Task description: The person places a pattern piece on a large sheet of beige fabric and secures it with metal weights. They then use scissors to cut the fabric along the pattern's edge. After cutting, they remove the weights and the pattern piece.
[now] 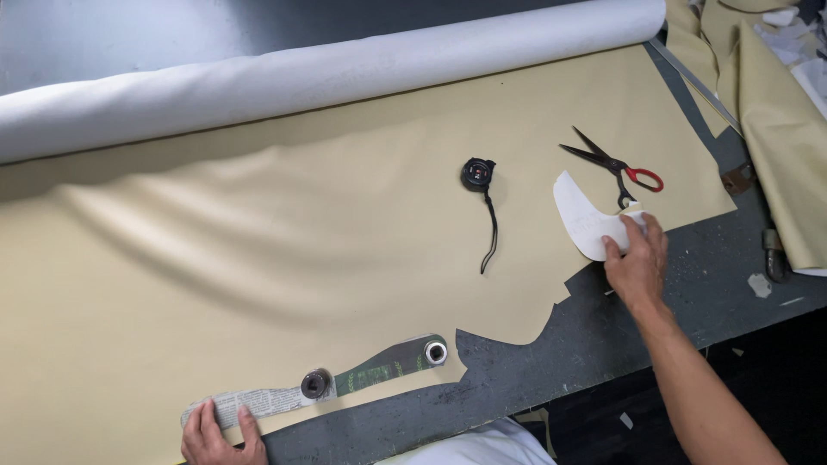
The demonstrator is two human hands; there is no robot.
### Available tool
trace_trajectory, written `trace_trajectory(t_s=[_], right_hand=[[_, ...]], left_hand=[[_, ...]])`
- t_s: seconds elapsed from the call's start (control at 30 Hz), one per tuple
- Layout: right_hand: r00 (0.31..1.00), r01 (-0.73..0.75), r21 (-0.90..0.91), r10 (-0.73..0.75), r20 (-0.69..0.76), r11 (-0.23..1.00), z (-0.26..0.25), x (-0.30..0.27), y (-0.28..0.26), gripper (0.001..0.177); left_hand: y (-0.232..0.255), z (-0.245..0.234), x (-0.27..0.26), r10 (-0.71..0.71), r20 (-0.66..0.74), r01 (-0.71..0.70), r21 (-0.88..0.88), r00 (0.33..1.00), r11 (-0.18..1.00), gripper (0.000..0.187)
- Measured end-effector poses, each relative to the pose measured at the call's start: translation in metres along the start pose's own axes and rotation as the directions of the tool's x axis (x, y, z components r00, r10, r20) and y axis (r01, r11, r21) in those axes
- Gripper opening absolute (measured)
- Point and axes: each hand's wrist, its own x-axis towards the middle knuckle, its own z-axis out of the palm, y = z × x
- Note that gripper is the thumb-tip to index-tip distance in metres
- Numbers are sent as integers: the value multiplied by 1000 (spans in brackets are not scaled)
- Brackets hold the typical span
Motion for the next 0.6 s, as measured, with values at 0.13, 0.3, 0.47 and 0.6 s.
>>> trace_trajectory(t_s=[0.13, 0.3, 0.47, 0.6], right_hand=[[978, -192, 153, 177, 106, 969, -1, -1, 13, 50], [959, -279, 338, 247, 137, 899, 5, -11, 21, 49], [878, -458, 330, 478, 23, 826, 20, -35, 43, 46], [924, -382, 301, 356, 141, 874, 31, -43, 55, 57]], left_hand=[[-14, 6, 4, 61, 14, -62, 84, 998, 995, 52], [-4, -10, 7, 39, -53, -41, -51, 998, 998, 41], [7, -46, 26, 52, 29, -52, 13, 998, 999, 30], [9, -69, 42, 36, 87, -34, -33, 996, 999, 28]])
